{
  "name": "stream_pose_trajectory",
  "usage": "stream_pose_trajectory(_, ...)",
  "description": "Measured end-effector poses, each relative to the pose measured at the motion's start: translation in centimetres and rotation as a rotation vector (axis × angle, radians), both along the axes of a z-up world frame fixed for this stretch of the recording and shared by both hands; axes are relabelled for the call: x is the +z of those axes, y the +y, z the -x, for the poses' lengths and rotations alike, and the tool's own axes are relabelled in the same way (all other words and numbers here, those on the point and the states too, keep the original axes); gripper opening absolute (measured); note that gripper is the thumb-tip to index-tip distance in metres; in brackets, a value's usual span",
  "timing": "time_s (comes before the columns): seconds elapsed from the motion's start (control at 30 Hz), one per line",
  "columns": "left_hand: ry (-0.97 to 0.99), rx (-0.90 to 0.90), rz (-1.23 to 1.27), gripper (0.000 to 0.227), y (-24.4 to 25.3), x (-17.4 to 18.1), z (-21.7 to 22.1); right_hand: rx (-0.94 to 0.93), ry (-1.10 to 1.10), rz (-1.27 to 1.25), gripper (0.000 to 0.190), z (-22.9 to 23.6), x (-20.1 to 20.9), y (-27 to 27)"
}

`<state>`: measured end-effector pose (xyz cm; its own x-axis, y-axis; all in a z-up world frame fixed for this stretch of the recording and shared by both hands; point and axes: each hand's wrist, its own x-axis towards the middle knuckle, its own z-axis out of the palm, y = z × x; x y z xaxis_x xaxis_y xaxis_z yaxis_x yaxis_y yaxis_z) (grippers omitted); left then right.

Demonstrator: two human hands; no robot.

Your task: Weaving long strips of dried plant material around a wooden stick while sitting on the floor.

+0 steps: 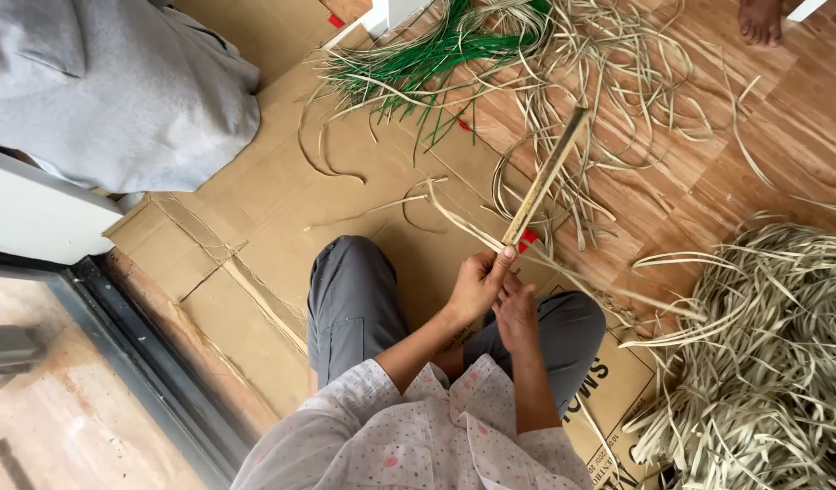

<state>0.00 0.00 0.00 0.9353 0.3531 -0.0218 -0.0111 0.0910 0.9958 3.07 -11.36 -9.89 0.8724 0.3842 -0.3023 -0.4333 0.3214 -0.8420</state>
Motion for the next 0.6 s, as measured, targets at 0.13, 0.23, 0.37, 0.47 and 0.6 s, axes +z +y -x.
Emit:
stream_pose_trajectory(0.13,0.138,-0.029,-0.175,0.061,0.3,-0.7,0.7,-0.26,-0.286,-0.03,0.036,-1.2,-5.0,1.3)
stream_pose_trajectory(0.23,0.276,-0.037,-0.278,0.06,0.4,-0.3,0.6,-0.351,-0.136,-0.183,0.02,-1.3,-2.6,2.0)
stream_pose_trajectory(0.37,0.255,-0.07,-0.387,0.059,0.4,0.0,1.1,-0.337,-0.098,-0.216,0.024,-1.7,-2.7,0.9)
stream_pose_trajectory(0.47,0.173,-0.093,-0.498,0.058,0.8,-0.2,1.4,-0.331,-0.131,-0.176,0.03,-2.4,-2.6,0.5)
stream_pose_trajectory(0.6,0.09,-0.107,-0.55,0.056,1.0,-0.1,1.4,-0.362,-0.108,-0.104,0.01,-2.9,-1.3,0.9)
